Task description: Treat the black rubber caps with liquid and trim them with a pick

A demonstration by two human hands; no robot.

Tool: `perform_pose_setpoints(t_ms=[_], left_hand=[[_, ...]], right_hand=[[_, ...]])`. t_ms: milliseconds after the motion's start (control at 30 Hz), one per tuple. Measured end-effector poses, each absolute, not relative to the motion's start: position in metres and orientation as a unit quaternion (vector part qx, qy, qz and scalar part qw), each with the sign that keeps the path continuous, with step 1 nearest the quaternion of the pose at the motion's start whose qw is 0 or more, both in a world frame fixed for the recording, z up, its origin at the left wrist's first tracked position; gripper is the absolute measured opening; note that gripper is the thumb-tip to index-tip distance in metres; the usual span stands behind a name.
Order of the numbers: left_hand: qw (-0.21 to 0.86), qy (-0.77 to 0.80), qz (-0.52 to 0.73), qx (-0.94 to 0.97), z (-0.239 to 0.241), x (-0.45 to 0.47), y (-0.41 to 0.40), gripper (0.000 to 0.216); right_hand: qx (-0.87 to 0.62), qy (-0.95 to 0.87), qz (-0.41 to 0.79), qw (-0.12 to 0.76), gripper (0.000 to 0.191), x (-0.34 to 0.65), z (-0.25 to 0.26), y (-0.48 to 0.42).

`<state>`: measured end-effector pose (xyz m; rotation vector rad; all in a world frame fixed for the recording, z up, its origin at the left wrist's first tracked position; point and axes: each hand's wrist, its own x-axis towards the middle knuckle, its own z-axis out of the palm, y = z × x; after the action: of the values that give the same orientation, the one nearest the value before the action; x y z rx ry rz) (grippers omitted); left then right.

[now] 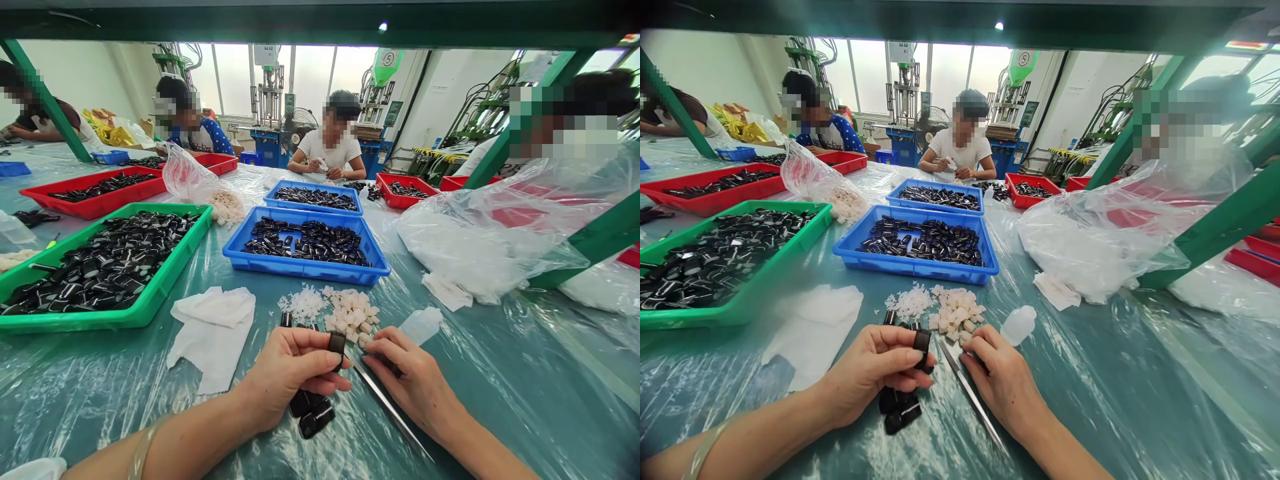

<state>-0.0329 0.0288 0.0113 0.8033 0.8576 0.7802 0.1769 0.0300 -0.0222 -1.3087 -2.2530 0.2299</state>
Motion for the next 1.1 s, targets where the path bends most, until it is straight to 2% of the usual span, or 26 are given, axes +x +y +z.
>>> perform_pose_setpoints(t_ms=[233,400,533,700,967,1100], left_hand=[[0.759,0.379,0.349,0.398,0.009,-0.034,0.027,0.021],[0.759,0.37,0.356,0.4,0.009,-0.033,0.025,0.022],[0.753,0.365,0.351,0.42,0.01,-0.031,0.024,0.023],[0.737,0.354,0.342,0.463,0.01,-0.032,0.023,0.023],[0.731,0.347,0.344,0.477,0.011,-0.031,0.022,0.019],[0.748,0.36,0.331,0.449,0.012,-0.031,0.022,0.016]], right_hand=[[-0.488,-0.826,0.078,0.271,0.017,0.177,-0.025,0.029],[-0.522,-0.801,0.093,0.278,0.004,0.175,-0.022,0.028],[-0.487,-0.813,0.114,0.297,0.016,0.173,-0.018,0.027],[-0.49,-0.799,0.133,0.322,0.01,0.172,-0.011,0.023],[-0.465,-0.803,0.168,0.332,0.013,0.168,-0.002,0.017],[-0.49,-0.763,0.204,0.369,0.004,0.167,0.0,0.014]])
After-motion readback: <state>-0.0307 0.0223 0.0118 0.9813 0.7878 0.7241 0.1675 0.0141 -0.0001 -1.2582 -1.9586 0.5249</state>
